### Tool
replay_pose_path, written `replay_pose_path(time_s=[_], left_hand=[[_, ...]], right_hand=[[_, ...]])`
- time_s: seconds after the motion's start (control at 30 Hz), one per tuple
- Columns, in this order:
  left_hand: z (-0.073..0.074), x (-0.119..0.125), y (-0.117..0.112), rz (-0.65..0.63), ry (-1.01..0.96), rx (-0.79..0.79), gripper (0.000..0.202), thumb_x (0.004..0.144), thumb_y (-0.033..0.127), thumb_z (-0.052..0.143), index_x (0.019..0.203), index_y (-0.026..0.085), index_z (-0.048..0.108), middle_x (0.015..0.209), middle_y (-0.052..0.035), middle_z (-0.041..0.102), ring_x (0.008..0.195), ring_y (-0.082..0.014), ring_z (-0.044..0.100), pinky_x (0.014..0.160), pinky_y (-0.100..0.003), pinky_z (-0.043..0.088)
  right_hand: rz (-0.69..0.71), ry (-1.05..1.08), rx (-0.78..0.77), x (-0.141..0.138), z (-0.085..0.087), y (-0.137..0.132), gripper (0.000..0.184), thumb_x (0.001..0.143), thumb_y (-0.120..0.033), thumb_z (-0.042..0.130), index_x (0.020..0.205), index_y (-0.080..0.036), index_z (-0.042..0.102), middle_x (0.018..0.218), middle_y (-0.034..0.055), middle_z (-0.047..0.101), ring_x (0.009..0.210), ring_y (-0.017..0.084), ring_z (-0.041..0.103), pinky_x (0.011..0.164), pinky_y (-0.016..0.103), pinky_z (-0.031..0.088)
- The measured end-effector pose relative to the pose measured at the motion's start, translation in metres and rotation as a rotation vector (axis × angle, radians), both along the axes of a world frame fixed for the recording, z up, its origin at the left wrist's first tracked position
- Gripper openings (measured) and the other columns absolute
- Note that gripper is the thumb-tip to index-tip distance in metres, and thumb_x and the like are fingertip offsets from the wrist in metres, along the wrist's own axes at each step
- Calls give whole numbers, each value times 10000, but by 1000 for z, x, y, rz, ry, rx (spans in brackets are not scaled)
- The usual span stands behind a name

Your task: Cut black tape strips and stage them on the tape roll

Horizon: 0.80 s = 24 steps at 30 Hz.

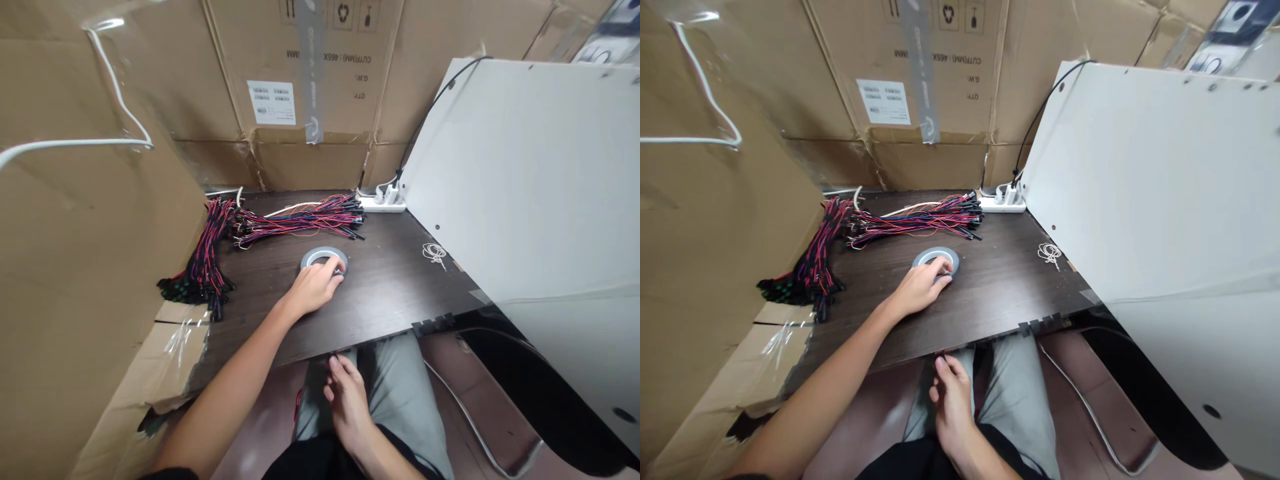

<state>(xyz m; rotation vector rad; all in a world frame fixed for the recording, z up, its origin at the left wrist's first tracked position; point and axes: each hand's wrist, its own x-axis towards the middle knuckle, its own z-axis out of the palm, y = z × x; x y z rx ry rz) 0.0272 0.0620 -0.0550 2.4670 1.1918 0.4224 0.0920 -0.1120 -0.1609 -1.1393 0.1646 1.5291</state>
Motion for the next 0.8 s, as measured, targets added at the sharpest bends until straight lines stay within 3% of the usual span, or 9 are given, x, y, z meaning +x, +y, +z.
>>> replay_pose_path(time_s=[0.33, 0.8], left_hand=[[0, -1, 1, -1, -1, -6, 189, 897, 270, 461, 1071, 216, 507, 959, -36, 669, 919, -224, 633, 765, -311, 435], [-1, -1, 0, -3, -11, -8, 184, 894, 267, 469, 1066, 215, 511, 958, -38, 664, 928, -228, 632, 767, -315, 434]], right_hand=[[-50, 49, 20, -2, 0, -3, 535, 394, -352, 920, 770, -161, 591, 586, -61, 516, 519, 55, 447, 422, 163, 285], [-2, -3, 36, -3, -3, 5, 570, 384, -453, 906, 737, -159, 567, 616, -55, 489, 523, 49, 416, 412, 163, 261]])
